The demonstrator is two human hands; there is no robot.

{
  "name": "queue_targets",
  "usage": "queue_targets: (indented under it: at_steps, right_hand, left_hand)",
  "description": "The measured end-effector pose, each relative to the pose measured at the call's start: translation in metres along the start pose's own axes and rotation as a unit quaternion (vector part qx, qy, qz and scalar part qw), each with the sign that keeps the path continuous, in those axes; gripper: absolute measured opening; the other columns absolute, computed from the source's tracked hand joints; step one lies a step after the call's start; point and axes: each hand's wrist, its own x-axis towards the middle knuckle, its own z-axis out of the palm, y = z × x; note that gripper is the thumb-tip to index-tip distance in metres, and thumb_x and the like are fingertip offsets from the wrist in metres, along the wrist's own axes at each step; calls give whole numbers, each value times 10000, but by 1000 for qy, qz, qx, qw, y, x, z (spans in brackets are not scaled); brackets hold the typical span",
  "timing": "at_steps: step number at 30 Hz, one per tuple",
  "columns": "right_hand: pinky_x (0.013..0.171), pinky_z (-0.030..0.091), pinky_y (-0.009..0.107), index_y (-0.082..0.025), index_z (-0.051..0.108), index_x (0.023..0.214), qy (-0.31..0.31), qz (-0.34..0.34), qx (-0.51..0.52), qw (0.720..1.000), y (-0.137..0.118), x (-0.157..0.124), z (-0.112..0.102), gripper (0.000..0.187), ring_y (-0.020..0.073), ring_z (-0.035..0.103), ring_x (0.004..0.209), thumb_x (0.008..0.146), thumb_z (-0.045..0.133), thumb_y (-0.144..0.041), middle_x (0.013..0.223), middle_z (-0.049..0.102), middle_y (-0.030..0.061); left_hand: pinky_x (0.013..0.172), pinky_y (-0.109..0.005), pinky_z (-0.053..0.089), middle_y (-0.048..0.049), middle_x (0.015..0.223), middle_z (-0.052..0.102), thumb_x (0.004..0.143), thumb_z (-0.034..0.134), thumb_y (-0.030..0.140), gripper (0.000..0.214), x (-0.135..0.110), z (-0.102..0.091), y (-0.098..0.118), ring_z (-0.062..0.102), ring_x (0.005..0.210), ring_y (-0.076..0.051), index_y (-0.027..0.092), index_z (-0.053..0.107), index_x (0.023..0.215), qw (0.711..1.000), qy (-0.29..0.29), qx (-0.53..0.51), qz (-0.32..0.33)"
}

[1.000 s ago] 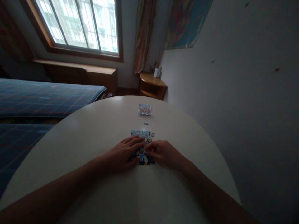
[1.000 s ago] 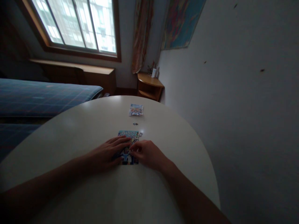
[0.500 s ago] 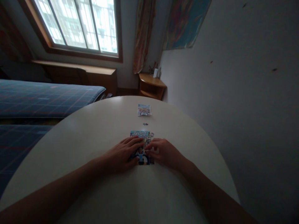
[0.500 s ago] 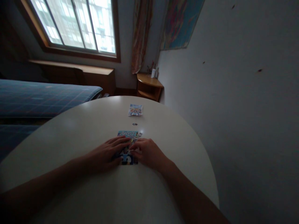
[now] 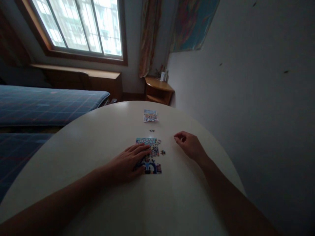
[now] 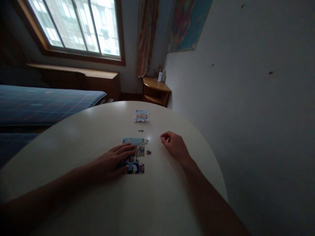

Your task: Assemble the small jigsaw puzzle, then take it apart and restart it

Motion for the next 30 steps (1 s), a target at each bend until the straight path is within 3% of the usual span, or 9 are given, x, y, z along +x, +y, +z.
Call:
queue_targets:
  at_steps: [8, 17, 30]
  right_hand:
    - [631, 445, 266, -186, 735, 891, -5, 3, -2, 1000, 7, 2, 7, 169, 149, 608, 638, 839, 608, -285, 768, 711, 41]
    - [636, 435, 264, -187, 739, 905, -37, -2, 0, 999, -2, -1, 24, 161, 150, 604, 653, 836, 609, -252, 772, 707, 46]
    - [663, 448, 274, -177, 735, 910, -39, -13, 5, 999, -7, 0, 27, 136, 150, 594, 663, 847, 623, -222, 804, 703, 44]
  left_hand:
    - [1203, -502, 270, -58, 1588, 346, 928, 544, 324, 635, -1, 1, -2, 274, 1471, -307, 251, 330, 1521, 1000, 7, -9, 10]
    - [1199, -502, 278, -57, 1588, 345, 930, 542, 330, 625, 1, 0, 0, 267, 1474, -299, 244, 341, 1515, 1000, -2, 2, 3]
    - [1200, -496, 278, -61, 1584, 351, 922, 546, 319, 629, 1, 1, 0, 268, 1473, -300, 243, 343, 1512, 1000, 4, 0, 3]
